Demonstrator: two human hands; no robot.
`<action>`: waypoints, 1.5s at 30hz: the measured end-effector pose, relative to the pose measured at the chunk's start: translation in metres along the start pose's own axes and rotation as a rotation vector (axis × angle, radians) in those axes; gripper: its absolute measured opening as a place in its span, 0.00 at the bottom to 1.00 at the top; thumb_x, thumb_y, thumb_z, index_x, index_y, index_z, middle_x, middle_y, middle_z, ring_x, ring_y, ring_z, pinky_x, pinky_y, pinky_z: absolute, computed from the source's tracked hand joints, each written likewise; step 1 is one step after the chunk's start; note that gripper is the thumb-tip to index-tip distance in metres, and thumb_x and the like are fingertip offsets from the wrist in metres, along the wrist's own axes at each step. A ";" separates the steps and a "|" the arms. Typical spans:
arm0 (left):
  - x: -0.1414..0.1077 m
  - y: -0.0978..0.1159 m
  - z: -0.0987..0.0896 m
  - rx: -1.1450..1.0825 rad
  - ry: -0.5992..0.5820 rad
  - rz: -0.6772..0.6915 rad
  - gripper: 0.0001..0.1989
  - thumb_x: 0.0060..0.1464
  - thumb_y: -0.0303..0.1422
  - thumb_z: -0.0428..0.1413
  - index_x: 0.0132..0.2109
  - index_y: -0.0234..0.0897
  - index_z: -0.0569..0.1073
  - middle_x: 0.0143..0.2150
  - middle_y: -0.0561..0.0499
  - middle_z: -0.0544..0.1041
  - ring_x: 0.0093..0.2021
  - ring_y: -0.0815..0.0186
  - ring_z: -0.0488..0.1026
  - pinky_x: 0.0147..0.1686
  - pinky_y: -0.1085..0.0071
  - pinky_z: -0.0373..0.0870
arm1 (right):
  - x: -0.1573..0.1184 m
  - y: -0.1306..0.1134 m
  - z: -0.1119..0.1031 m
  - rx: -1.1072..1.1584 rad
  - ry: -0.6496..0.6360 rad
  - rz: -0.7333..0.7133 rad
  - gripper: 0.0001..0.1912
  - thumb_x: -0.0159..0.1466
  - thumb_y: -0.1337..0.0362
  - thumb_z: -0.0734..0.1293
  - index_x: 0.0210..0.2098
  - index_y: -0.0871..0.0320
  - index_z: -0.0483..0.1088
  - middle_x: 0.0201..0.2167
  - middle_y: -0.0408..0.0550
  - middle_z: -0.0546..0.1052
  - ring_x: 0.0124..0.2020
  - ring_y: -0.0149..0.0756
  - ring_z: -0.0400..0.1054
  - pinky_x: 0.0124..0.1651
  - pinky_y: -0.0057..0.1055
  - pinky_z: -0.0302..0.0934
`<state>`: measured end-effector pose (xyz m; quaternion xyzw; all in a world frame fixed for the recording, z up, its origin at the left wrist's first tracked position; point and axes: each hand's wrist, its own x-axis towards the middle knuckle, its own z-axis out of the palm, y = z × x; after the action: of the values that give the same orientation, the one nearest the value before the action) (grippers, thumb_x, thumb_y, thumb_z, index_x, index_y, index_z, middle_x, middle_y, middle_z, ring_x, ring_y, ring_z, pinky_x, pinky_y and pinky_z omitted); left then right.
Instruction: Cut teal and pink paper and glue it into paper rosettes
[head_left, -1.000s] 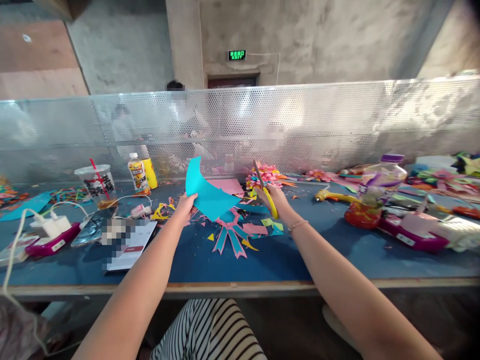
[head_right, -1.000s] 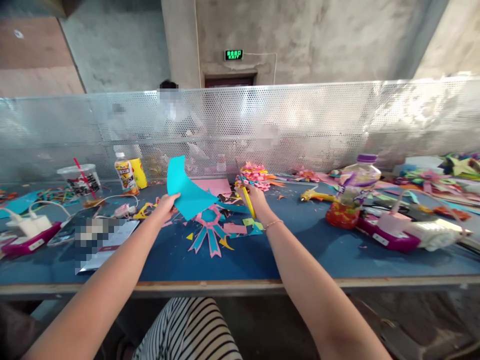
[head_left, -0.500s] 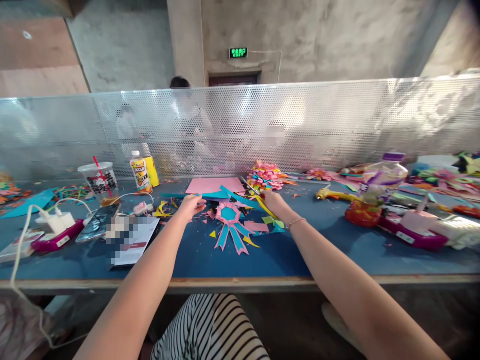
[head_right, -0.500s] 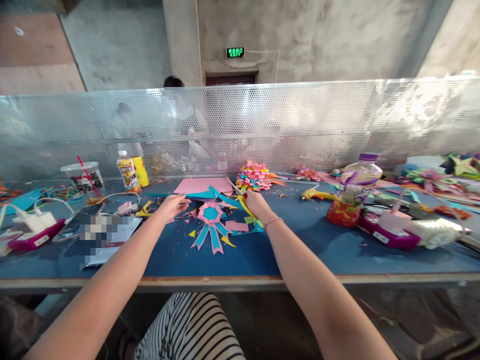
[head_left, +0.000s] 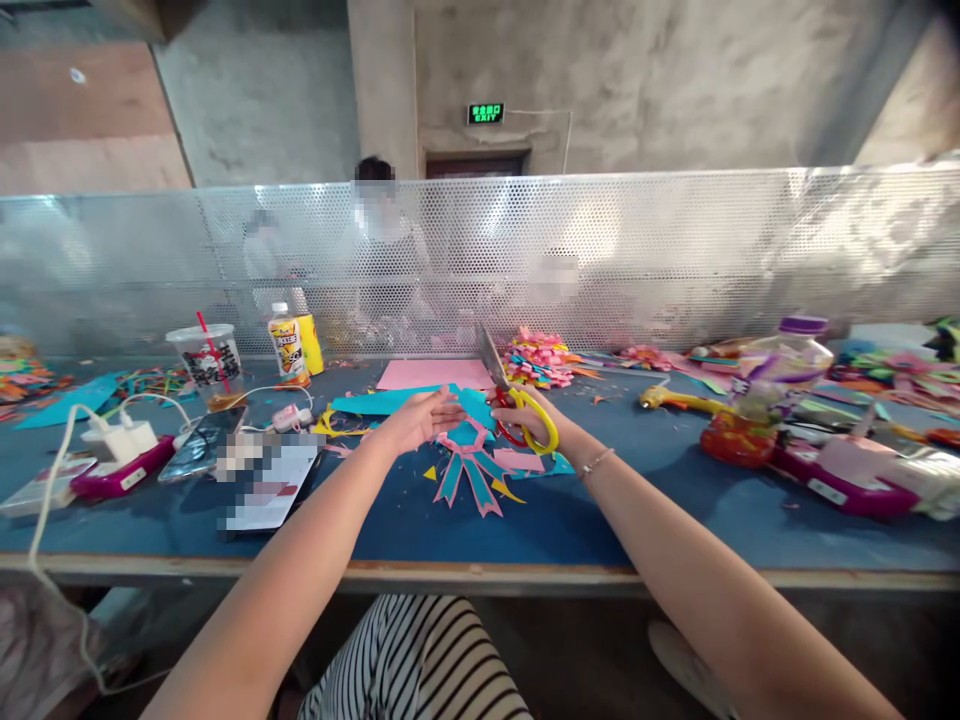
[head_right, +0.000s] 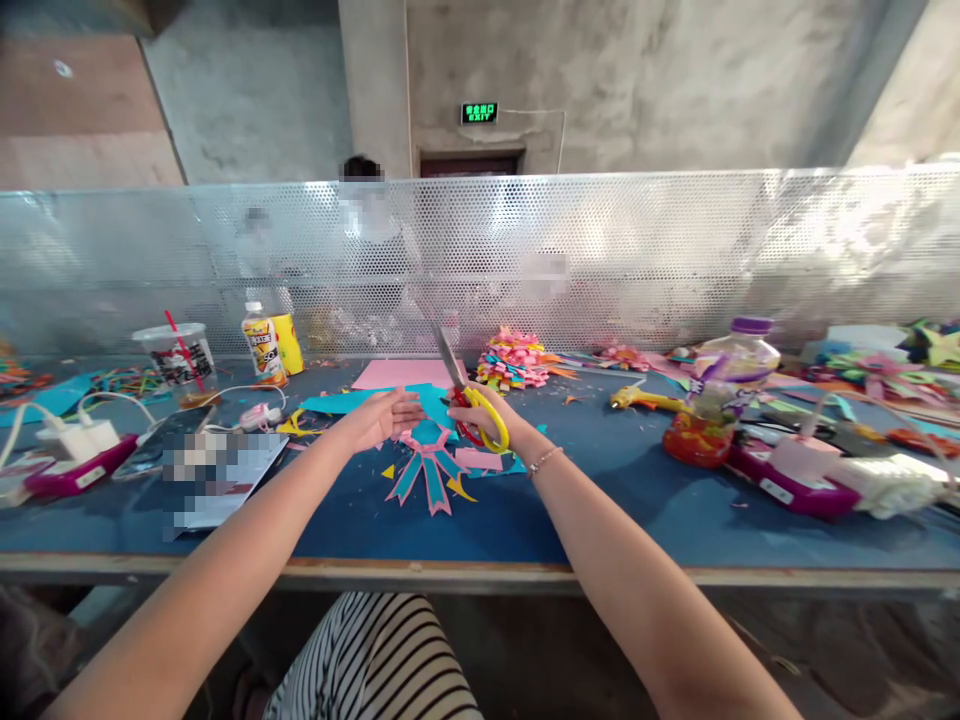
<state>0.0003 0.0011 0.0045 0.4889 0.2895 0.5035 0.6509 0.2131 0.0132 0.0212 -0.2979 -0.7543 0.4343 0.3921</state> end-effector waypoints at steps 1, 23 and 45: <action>-0.001 0.000 0.002 -0.031 -0.002 0.020 0.14 0.46 0.36 0.58 0.38 0.31 0.70 0.35 0.44 0.77 0.36 0.65 0.75 0.42 0.67 0.69 | -0.001 -0.002 0.002 -0.032 -0.038 -0.013 0.15 0.48 0.60 0.69 0.32 0.58 0.64 0.22 0.39 0.65 0.19 0.25 0.56 0.22 0.25 0.52; 0.004 0.028 -0.037 -0.265 0.612 0.503 0.13 0.39 0.23 0.56 0.32 0.38 0.60 0.22 0.59 0.67 0.24 0.76 0.69 0.31 0.78 0.68 | 0.017 0.027 -0.029 -0.243 0.245 0.036 0.16 0.43 0.63 0.67 0.32 0.60 0.65 0.24 0.43 0.69 0.24 0.29 0.63 0.27 0.26 0.57; -0.034 0.042 -0.020 -0.165 0.073 0.111 0.31 0.46 0.55 0.44 0.41 0.32 0.72 0.24 0.44 0.73 0.23 0.61 0.71 0.25 0.64 0.69 | 0.015 0.020 -0.049 0.246 0.521 -0.063 0.19 0.43 0.57 0.67 0.28 0.55 0.54 0.18 0.36 0.57 0.17 0.24 0.53 0.18 0.24 0.48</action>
<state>-0.0438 -0.0238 0.0325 0.4302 0.2430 0.5785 0.6489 0.2495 0.0543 0.0238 -0.3261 -0.5786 0.4192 0.6190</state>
